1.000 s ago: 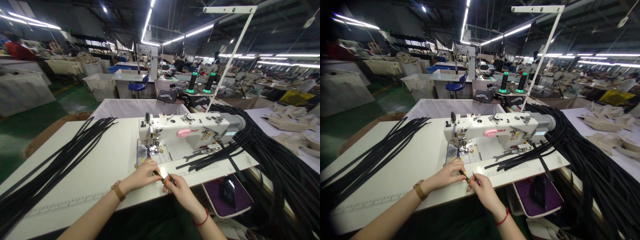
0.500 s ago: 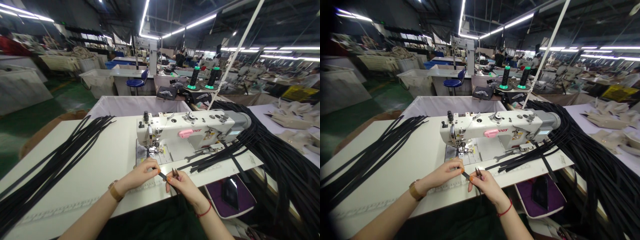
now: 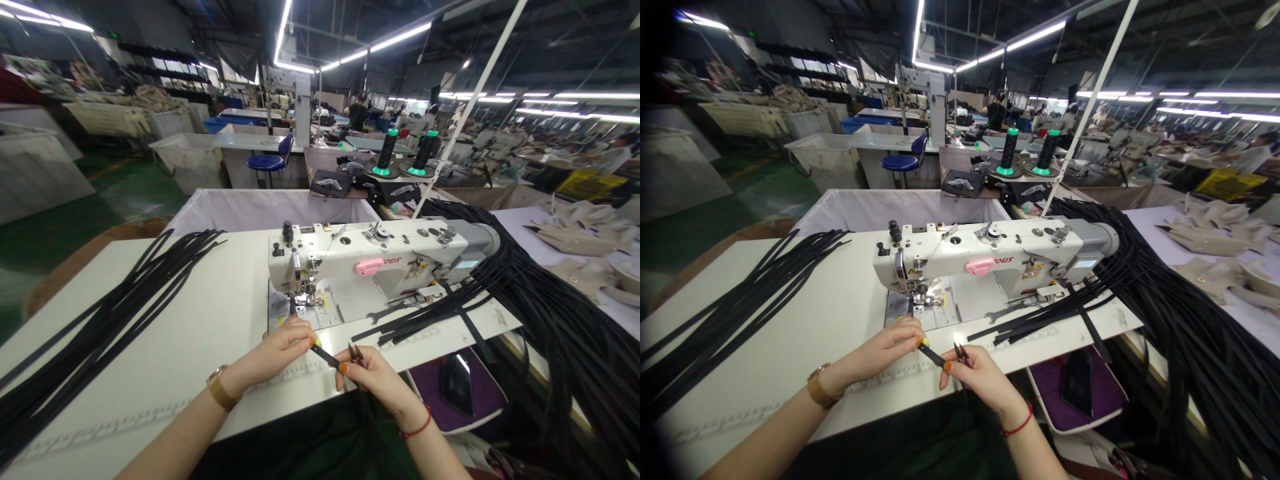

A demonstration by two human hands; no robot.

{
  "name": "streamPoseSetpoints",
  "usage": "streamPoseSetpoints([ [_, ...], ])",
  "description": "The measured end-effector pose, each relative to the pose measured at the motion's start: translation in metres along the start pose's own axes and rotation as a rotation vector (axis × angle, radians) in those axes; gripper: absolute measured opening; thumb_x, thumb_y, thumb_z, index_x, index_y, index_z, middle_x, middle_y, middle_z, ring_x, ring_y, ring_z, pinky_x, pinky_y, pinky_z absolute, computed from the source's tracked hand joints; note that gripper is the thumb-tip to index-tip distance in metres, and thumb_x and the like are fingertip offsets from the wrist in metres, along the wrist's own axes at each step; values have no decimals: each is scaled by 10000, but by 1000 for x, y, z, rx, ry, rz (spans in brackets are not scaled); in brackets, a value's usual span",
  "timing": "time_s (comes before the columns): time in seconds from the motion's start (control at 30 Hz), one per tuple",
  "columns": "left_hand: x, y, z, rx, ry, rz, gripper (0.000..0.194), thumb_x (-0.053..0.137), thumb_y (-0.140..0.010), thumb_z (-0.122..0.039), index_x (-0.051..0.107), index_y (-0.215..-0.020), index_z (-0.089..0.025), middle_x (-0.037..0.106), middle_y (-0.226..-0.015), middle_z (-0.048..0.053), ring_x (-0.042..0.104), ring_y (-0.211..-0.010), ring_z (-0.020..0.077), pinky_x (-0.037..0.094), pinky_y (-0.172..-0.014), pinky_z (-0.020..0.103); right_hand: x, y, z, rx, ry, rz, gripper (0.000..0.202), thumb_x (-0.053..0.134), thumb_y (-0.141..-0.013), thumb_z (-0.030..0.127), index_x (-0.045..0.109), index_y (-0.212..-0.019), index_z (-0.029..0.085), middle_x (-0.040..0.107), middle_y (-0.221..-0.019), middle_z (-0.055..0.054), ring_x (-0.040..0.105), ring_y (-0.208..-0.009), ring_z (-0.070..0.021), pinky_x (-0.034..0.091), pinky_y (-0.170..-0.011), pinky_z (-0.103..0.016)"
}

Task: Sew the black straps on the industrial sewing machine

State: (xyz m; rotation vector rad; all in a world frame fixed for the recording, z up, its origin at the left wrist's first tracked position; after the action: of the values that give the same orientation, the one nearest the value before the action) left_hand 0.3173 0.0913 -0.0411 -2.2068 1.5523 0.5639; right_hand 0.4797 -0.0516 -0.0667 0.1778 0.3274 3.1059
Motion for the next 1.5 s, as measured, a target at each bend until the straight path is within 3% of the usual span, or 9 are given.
streamPoseSetpoints([
  [0.27, 1, 4, 0, -61, 3, -34, 207, 538, -922, -381, 668, -949, -222, 624, -972, 44, 536, -968, 221, 421, -904, 354, 2, 10, -1, 27, -12, -6, 275, 655, -865, 393, 712, -952, 138, 713, -686, -16, 255, -441, -50, 135, -435, -240],
  [0.53, -11, 15, 4, -103, 217, -143, 238, 576, -911, -420, 664, -956, -203, 613, -1065, 63, 549, -1038, 235, 422, -939, 366, -5, 25, 17, -19, -58, 93, 268, 650, -868, 388, 708, -967, 146, 722, -652, -7, 205, -408, -42, 98, -401, -235],
  [0.6, -13, 19, 6, -119, 266, -159, 263, 569, -915, -442, 663, -961, -201, 609, -1079, 67, 545, -1049, 236, 421, -943, 369, -11, 33, 23, -32, -46, 109, 276, 650, -866, 394, 708, -956, 139, 719, -646, -15, 263, -418, -43, 138, -416, -223],
  [0.77, -19, 22, 7, -142, 293, -176, 285, 606, -885, -473, 658, -923, -195, 599, -1057, 65, 542, -1039, 240, 419, -944, 378, -30, 53, 49, -34, -27, 139, 276, 685, -832, 398, 701, -902, 131, 702, -620, -28, 562, -535, -107, 366, -531, -228],
  [0.97, -27, 22, 12, -267, 434, -266, 332, 669, -824, -506, 621, -872, -181, 558, -1005, 55, 546, -809, 182, 473, -665, 295, -65, 75, 83, -18, 141, -10, 233, 680, -839, 365, 676, -914, 145, 676, -592, -6, 585, -539, -120, 407, -536, -237],
  [1.1, -26, 22, 19, -319, 497, -307, 379, 715, -769, -528, 623, -870, -175, 561, -1011, 53, 524, -732, 156, 456, -606, 278, -83, 80, 97, -34, 301, -117, 230, 662, -845, 371, 687, -871, 143, 660, -590, -2, 579, -560, -124, 420, -581, -250],
  [1.3, -23, 19, 15, -259, 474, -362, 326, 712, -783, -494, 634, -863, -188, 585, -956, 36, 539, -759, 169, 437, -599, 263, -101, 69, 84, -36, 388, -246, 219, 666, -841, 365, 695, -858, 149, 623, -568, 15, 511, -543, -111, 355, -547, -242],
  [1.5, -23, 17, 13, -255, 414, -419, 394, 734, -728, -556, 648, -842, -188, 621, -930, 48, 583, -787, 207, 480, -635, 304, -112, 61, 67, -23, 385, -275, 233, 668, -838, 395, 695, -844, 164, 607, -582, 20, 499, -566, -120, 349, -571, -252],
])
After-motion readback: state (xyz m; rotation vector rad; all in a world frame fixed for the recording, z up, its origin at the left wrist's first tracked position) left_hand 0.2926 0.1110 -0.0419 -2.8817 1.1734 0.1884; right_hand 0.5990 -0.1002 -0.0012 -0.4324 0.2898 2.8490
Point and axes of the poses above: each hand's wrist, its own y-axis away from the middle knuckle, its own x-axis out of the palm, z = x × y, the point moved 3 cm from there along -y, towards the middle knuckle
